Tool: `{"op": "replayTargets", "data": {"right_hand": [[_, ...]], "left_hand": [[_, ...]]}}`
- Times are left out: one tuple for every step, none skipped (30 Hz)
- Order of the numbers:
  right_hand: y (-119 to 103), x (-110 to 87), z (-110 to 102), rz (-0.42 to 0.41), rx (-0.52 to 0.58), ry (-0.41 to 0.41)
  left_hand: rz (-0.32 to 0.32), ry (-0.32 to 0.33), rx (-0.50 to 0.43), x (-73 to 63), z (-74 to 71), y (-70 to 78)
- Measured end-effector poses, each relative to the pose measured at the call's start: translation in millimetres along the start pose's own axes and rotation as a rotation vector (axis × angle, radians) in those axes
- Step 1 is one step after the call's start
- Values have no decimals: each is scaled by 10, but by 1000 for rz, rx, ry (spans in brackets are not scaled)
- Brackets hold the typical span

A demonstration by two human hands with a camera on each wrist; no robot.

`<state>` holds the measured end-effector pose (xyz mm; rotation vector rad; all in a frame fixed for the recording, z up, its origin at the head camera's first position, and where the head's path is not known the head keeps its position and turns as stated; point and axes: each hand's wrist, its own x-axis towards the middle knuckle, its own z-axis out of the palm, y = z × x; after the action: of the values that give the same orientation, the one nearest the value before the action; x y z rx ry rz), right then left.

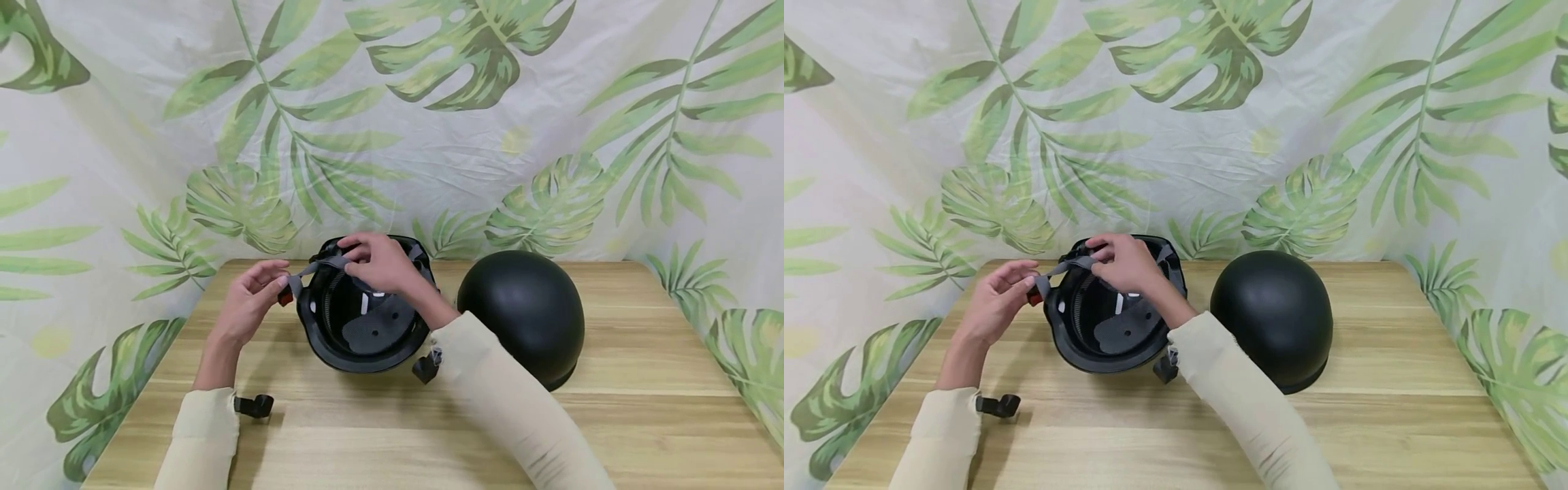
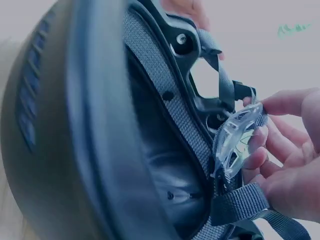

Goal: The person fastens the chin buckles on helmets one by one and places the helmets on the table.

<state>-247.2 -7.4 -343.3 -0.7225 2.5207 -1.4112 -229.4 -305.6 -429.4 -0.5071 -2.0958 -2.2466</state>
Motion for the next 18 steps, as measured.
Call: {"op": "replayTargets", "data": {"right_hand": [[8,-16,-34,-2,20,-10],[19,-27,-57,-1,37,-20],[28,-33,-73,-2,37,-28],[43,-33,-77,-3,32,-35],[55,-31,-73,-1,25,-42],[67,-27,-60,5,10,-47],[78,-20,-40,13,-8,-57],[87,-10,-13,25,-29,-68],[94,2,19,38,-48,-81],[99,14,53,52,-65,-93],[97,23,87,66,-82,-103],[96,33,119,76,-96,-112],[92,42,149,84,-106,-121],[87,50,175,84,-119,-122],[83,56,197,81,-128,-119],[78,59,215,74,-137,-115],[72,60,227,64,-140,-110],[69,60,237,54,-140,-104]], "left_hand": [[-6,15,11,-1,25,17],[-8,24,24,1,47,29],[-8,28,40,4,65,34],[-7,29,57,8,78,33],[-6,24,76,13,86,28],[-7,17,96,17,90,20],[-13,7,106,20,89,9],[-20,-4,119,23,84,-3],[-29,-17,129,23,79,-14],[-41,-30,142,24,71,-24],[-55,-43,158,23,62,-31],[-69,-53,179,22,54,-35],[-79,-59,200,22,47,-36],[-86,-65,225,23,43,-33],[-94,-71,244,26,40,-28],[-100,-77,258,28,38,-23],[-103,-82,269,31,40,-15],[-103,-87,272,34,42,-6]]}}
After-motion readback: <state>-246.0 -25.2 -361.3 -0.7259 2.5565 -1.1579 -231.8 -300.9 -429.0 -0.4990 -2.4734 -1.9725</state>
